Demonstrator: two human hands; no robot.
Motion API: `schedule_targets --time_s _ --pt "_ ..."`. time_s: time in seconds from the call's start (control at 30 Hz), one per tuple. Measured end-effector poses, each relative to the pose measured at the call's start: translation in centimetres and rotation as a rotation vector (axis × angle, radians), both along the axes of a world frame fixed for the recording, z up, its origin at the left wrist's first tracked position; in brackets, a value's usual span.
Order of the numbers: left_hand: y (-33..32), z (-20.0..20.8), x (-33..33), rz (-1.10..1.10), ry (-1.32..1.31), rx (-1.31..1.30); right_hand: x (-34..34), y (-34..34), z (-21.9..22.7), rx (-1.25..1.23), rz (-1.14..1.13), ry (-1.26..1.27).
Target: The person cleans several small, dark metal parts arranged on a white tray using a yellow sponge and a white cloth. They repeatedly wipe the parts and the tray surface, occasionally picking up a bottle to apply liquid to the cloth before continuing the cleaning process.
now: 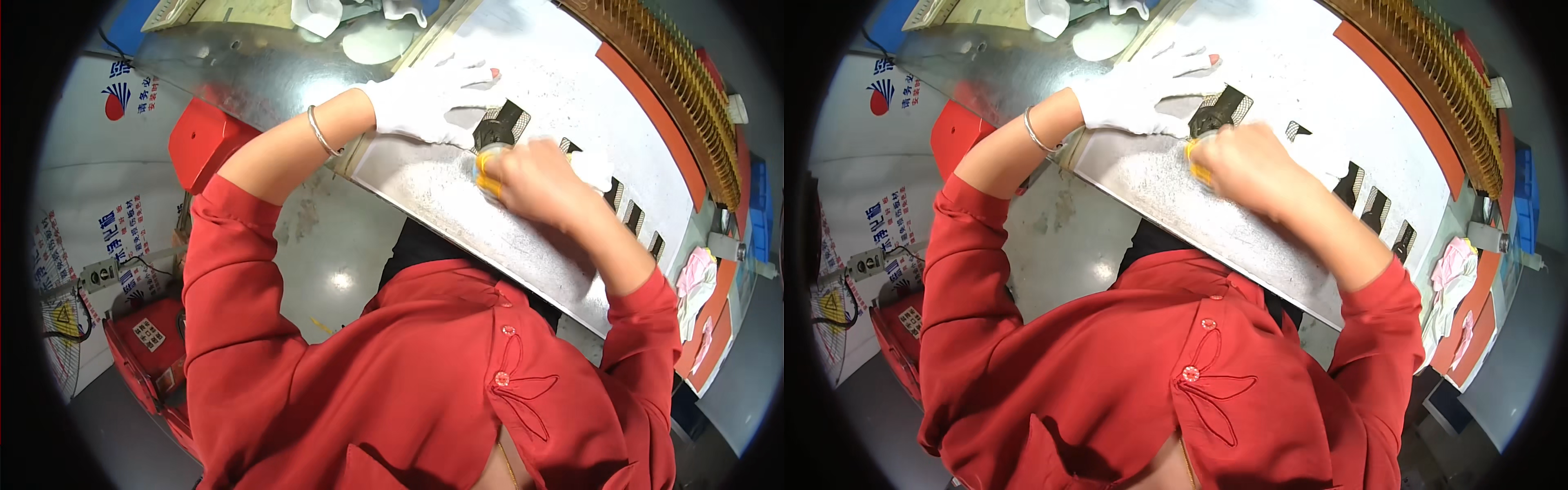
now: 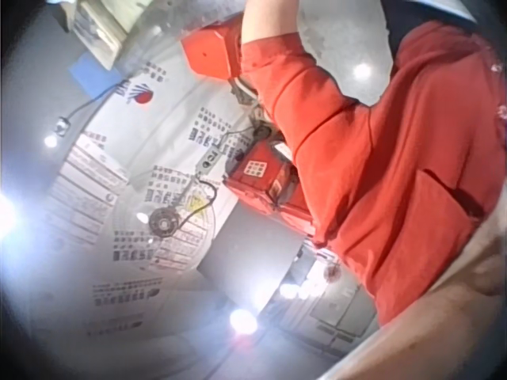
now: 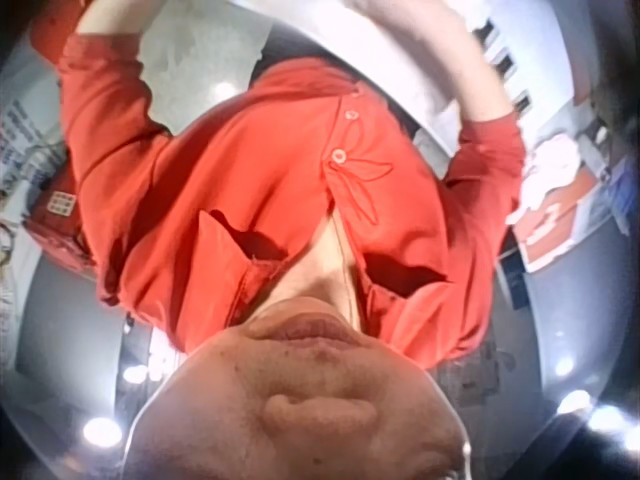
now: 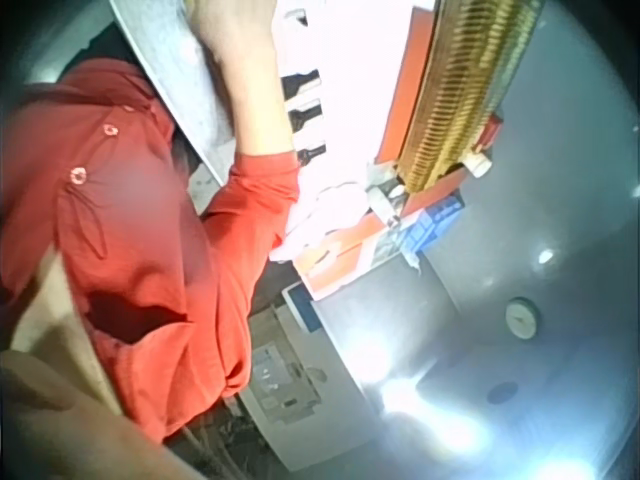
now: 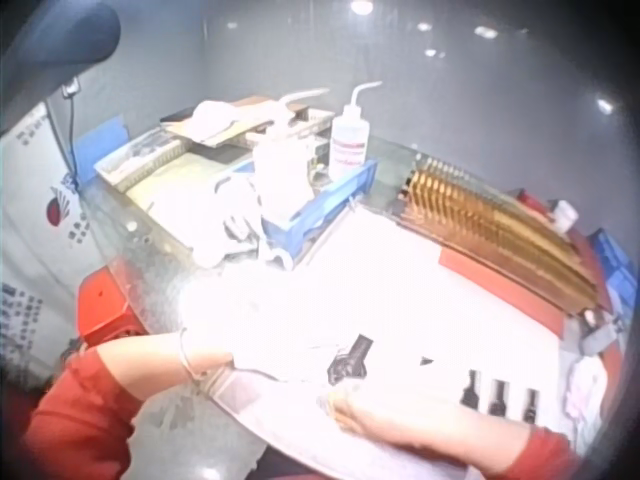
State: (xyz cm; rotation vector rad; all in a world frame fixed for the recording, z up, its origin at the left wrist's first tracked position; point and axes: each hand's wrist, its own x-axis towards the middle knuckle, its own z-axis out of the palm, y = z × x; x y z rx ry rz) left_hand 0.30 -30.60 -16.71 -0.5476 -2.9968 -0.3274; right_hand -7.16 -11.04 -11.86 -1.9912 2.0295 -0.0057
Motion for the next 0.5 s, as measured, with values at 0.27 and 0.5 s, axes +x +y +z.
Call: schedule_targets --time_s 0.27,0.5 --pt "-1.0 -1.0 -0.8 -0.081 0.088 -0.008 -1.5 16.6 7.0 -0.161 -0.839 -0.274" --pt "0.4 2.3 -0.5 0.123 -0.281 0.699 -7.4 34.0 3.3 -0.137 -1.313 0.207"
